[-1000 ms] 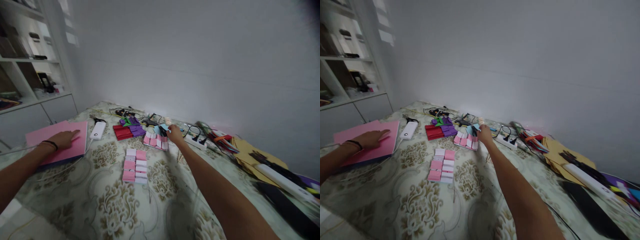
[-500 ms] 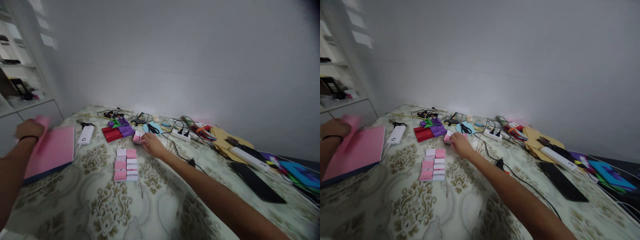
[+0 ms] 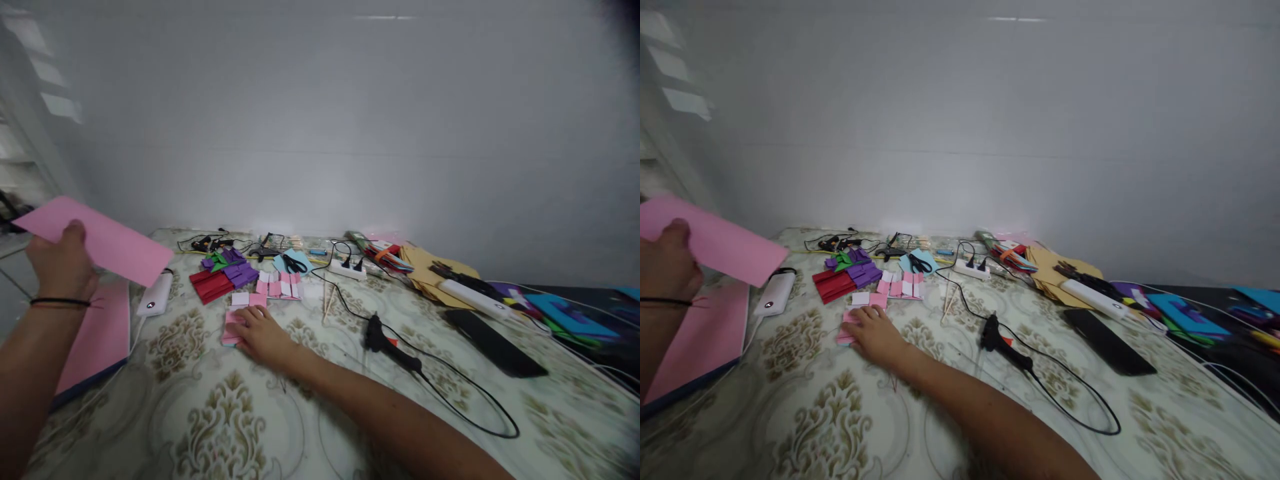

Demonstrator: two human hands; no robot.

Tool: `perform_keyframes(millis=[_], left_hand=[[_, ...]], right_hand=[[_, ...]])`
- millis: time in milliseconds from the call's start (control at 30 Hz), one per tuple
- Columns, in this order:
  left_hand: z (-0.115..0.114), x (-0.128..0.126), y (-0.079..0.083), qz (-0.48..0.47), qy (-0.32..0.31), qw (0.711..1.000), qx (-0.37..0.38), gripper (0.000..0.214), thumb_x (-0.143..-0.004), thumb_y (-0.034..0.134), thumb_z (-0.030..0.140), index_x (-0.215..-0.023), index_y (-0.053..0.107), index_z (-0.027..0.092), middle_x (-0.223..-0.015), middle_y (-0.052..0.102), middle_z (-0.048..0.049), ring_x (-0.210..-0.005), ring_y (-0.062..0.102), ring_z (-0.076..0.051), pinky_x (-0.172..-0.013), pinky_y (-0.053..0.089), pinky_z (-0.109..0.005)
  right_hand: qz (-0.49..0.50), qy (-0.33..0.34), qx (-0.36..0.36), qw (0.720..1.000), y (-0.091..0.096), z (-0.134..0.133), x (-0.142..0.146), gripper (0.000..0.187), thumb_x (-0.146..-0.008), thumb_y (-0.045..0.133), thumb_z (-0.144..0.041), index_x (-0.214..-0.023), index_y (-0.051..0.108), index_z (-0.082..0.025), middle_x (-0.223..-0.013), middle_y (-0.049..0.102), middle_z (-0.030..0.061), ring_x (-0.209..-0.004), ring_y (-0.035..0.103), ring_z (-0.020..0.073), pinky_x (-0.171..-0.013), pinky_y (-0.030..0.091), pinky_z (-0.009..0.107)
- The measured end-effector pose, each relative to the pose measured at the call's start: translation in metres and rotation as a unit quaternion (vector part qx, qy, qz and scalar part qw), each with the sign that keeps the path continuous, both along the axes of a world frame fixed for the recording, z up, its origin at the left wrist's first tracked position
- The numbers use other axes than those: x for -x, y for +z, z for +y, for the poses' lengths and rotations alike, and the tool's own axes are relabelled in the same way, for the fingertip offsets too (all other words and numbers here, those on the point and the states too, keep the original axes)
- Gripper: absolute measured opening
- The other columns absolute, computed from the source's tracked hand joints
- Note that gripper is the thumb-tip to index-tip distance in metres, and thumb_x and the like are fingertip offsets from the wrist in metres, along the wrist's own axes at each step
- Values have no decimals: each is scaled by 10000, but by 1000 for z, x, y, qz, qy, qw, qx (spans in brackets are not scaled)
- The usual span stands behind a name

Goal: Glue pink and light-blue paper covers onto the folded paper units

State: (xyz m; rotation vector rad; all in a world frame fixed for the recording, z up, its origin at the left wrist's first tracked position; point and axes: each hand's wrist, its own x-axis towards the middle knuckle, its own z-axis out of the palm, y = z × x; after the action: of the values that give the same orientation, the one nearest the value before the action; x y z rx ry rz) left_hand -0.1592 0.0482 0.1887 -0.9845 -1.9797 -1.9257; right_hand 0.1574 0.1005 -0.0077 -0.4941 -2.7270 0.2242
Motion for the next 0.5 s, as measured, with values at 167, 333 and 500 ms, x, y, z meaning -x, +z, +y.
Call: perform_keyframes(millis=[167,333,500], left_hand=[[-40,-88,-4,-22,-189,977,101,472,-930,608,546,-1096,684,111,-1003,697,-46,-865,667,-209,-844,594,-397],[-76,-154,-27,-19,-379,886,267,451,-847,642,667,-666,686,256,-571,607,5,-670,681,-265,-728,593,-398],[-70,-188,-62,-49,-511,790,337,650,-915,477,774,-514,617,282,-499,658,-27,-553,654,-264,-709,591,-418]], right_hand=[[199,-14,250,947,21,-3,-29,681,-973,738,-433,-1565,488,-206,-1556,539,187,-1424,526,301,-1203,430,499],[273,31,454,847,33,-22,-79,675,-1019,612,-600,-1611,458,-316,-1644,505,102,-1473,519,311,-1189,463,488],[303,-23,427,852,31,-54,-117,872,-893,802,-495,-1649,409,-310,-1538,622,109,-1363,633,323,-1122,519,447]])
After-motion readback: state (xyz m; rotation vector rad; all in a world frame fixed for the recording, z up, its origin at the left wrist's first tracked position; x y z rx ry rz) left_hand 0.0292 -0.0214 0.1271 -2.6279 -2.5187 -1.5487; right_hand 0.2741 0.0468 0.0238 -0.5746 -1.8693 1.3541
